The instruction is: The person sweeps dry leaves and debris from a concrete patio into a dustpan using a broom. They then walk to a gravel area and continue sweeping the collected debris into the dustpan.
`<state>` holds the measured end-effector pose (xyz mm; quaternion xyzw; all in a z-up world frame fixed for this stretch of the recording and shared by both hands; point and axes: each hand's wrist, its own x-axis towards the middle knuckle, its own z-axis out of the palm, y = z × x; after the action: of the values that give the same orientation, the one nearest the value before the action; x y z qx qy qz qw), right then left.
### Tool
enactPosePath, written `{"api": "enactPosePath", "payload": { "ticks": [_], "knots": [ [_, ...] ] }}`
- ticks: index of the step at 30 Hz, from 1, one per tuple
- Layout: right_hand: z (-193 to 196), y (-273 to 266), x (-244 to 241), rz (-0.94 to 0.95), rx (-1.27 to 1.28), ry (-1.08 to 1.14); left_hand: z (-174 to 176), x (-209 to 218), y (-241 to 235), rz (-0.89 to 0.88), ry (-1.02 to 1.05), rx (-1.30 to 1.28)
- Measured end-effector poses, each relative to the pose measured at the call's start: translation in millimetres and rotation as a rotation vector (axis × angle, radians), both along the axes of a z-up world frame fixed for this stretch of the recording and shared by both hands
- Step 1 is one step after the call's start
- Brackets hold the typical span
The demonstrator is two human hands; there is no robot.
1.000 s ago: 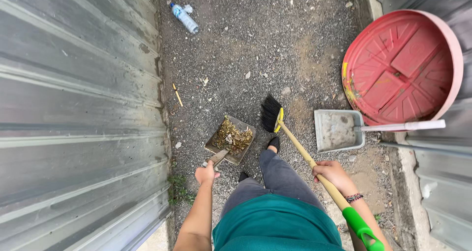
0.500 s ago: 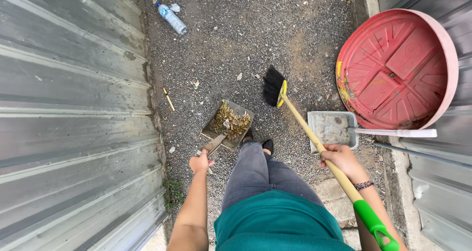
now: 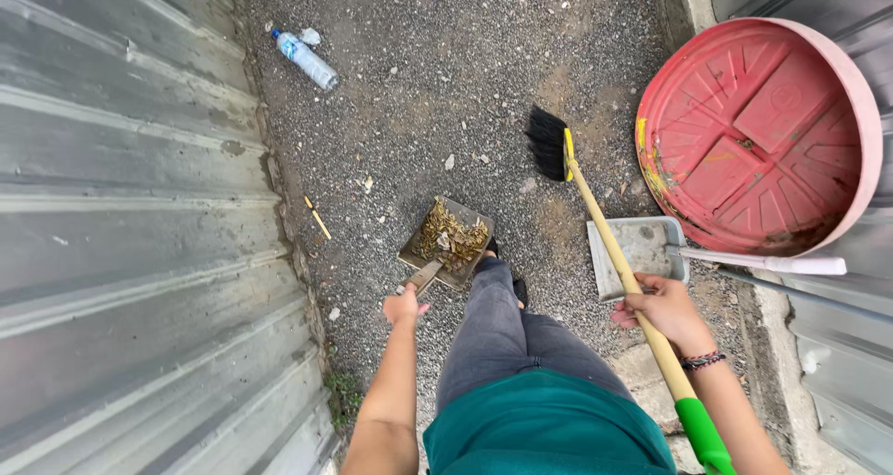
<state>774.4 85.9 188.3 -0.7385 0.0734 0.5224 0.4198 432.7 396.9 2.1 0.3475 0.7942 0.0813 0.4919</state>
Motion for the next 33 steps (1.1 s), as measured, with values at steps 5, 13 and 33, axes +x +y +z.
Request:
{"api": "enactPosePath", "payload": {
  "ticks": [5, 13, 33],
  "knots": [
    [-16.6, 26.4, 13.9, -0.073, 0.012, 0.056, -10.0, 25.4, 24.0, -0.074, 0.06, -0.102],
    [-32.7, 70.3, 24.5, -0.019, -0.016, -0.058, -36.4, 63.0, 52.8, -0.127, 0.097, -0.182],
    [-93.6, 143.5, 23.7, 0.541, -0.305, -0.186, -70.0, 124.6, 92.3, -0.198, 0.091, -0.26]
  ]
}}
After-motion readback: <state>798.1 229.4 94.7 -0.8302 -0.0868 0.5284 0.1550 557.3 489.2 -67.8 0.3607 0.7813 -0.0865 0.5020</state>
